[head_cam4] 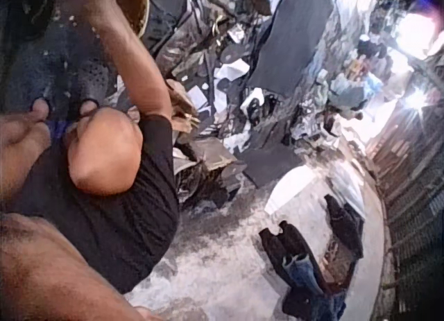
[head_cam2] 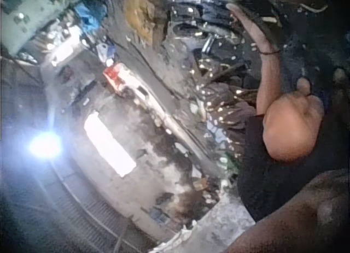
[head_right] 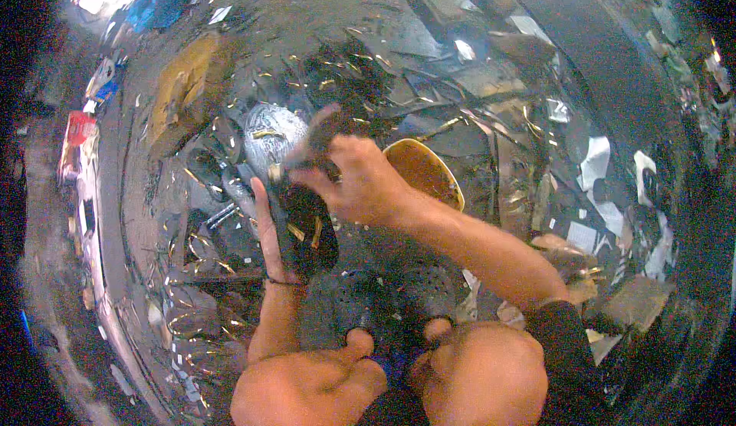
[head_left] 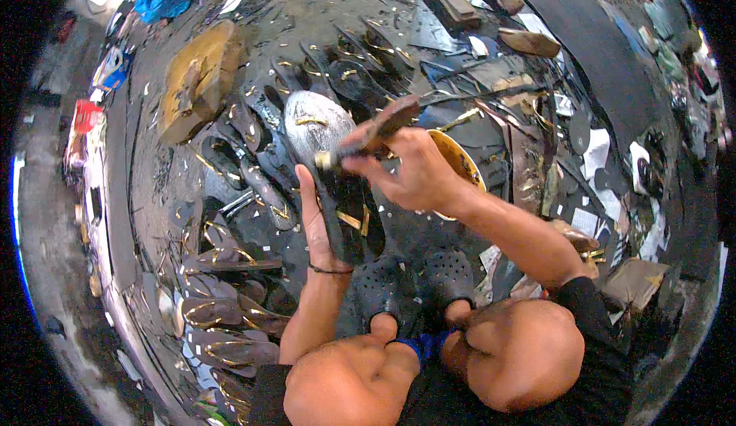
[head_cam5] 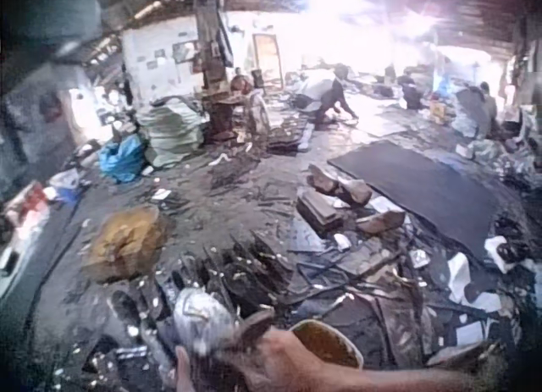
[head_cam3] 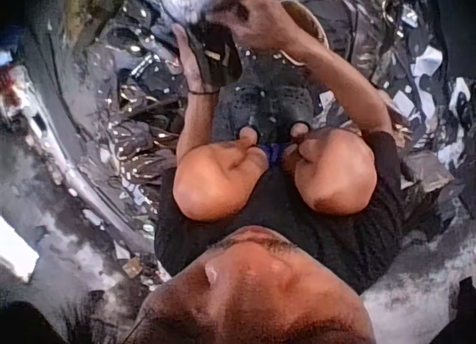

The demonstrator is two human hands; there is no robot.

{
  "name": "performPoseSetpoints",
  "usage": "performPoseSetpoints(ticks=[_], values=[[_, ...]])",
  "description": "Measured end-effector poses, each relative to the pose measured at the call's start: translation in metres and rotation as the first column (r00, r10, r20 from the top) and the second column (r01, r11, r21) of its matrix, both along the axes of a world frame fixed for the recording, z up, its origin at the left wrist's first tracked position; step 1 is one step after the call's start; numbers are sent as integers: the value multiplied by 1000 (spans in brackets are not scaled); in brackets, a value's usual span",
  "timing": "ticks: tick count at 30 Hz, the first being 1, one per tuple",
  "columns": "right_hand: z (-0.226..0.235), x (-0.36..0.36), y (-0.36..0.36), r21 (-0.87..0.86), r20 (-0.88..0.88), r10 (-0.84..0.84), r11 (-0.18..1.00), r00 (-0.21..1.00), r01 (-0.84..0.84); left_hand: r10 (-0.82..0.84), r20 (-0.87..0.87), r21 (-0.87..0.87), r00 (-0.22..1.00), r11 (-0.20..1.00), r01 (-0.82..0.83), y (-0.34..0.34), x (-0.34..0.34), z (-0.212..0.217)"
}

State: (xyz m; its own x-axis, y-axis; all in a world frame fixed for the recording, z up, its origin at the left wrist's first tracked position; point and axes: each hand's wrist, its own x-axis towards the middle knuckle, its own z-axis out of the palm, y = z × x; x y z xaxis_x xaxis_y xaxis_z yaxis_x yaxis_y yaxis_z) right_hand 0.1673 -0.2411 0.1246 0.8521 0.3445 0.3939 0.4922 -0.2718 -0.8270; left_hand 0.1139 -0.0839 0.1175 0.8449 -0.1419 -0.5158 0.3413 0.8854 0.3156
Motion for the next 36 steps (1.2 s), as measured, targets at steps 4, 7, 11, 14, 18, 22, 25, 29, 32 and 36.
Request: performPoseSetpoints(ticks=[4,7,11,14,18,22,25,29,32,36], values=[[-1,-48,2,47,199,151,986,968,-163,3,187,67,982,998,-16,29,4,-13],[9,-70,-12,72,97,321,942,942,-329,143,160,-11,977,990,-143,43,8,-16],[1,-36,-5,185,-78,-10,982,997,24,-10,284,-150,959,987,55,46,4,-27],[0,-84,4,174,-26,117,979,993,-110,155,168,-142,973,981,-132,56,12,-16],[5,-67,0,297,62,66,951,996,-81,166,164,67,972,982,-179,34,14,-2],[23,-99,3,67,116,469,876,875,-478,-9,92,304,996,953,-20,21,2,1],[34,-16,-12,-372,27,221,907,975,-195,-124,118,176,985,979,103,17,-6,-3],[26,-6,-22,-84,359,305,952,882,-295,-145,27,-48,989,988,146,-13,-8,0],[31,-57,4,-190,570,392,918,722,-348,-226,-40,-107,973,969,221,-1,-8,8],[41,-65,-8,-67,479,392,909,786,-412,-133,-207,-21,969,991,131,2,-1,14]])
